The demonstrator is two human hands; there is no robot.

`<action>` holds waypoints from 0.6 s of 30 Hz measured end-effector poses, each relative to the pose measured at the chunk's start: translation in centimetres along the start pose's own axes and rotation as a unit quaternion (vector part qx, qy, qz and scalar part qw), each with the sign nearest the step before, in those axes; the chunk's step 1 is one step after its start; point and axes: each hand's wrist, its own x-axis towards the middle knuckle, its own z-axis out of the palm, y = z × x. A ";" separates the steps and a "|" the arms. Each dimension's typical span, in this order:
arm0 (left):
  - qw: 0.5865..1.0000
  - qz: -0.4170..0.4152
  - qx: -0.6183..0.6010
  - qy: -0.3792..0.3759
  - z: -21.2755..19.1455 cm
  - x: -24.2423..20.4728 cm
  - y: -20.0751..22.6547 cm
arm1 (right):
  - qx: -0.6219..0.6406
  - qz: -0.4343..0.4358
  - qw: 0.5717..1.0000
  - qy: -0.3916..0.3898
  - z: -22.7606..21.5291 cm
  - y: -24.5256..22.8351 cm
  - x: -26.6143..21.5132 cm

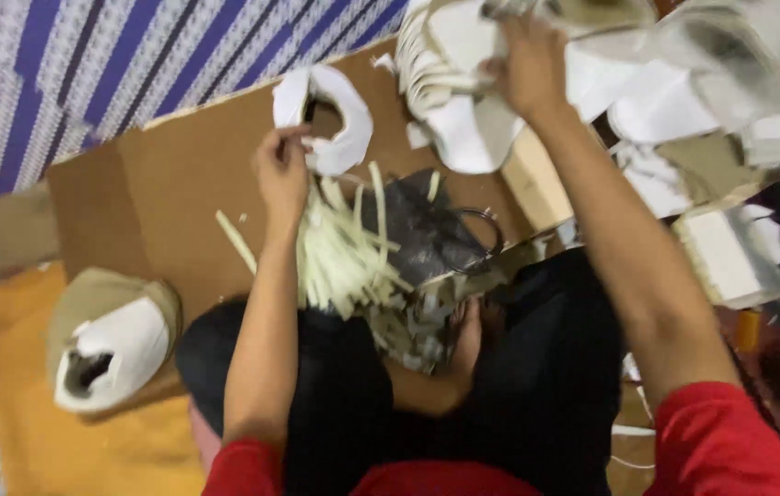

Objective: The person assembles a shoe upper by hand, folding and pressing a beige strip into a white shoe part, then uses shears to trim excess material. The person repeats this process with another shoe part, folding, pressing, and trimming to shape the components.

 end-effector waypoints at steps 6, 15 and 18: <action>0.952 -0.188 0.231 -0.064 -9.7 0.4 -2.6 | 0.221 -0.080 0.963 0.133 -2.5 -12.3 -5.0; 0.946 -0.075 0.179 -0.258 0.4 -4.2 -6.5 | 0.273 0.157 0.931 -0.185 6.4 -23.8 -11.1; 0.918 -0.021 0.240 -0.315 2.1 -7.1 3.3 | 0.228 0.210 0.944 -0.117 10.2 -21.7 -11.2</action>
